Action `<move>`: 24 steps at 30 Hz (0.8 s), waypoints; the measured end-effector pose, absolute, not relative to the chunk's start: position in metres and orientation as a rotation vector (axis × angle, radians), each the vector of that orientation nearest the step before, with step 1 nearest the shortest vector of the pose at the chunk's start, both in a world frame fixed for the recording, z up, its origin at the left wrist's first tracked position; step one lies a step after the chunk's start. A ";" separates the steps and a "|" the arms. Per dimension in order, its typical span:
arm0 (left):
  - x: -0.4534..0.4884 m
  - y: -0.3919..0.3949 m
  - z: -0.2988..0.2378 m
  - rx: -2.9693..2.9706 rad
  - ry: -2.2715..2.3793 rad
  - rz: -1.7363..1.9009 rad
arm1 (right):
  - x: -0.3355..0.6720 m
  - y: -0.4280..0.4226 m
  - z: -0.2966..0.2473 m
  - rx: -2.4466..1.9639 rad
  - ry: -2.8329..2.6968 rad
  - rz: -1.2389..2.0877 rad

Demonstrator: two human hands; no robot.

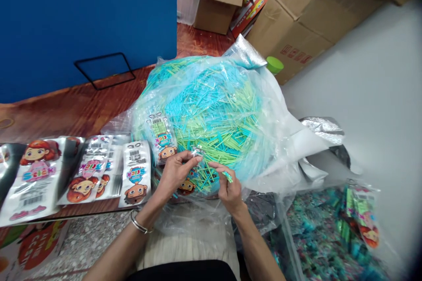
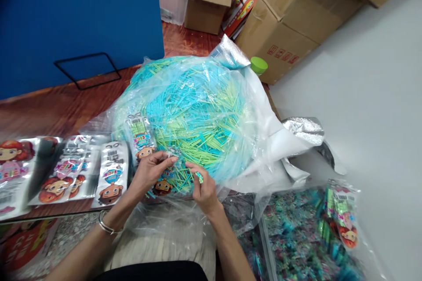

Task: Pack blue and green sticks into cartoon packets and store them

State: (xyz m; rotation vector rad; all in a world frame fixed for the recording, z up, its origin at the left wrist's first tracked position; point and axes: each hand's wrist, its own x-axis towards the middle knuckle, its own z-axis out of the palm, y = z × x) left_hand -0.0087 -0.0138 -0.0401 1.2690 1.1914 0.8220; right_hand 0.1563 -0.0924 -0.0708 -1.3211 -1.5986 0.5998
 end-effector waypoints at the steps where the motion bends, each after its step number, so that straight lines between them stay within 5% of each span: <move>1: -0.008 -0.014 -0.041 1.265 1.179 0.824 | 0.157 -0.092 -0.071 -1.323 -1.603 0.597; 24: -0.020 -0.011 -0.026 2.056 0.894 0.955 | 0.171 -0.081 -0.055 -1.221 -1.776 0.378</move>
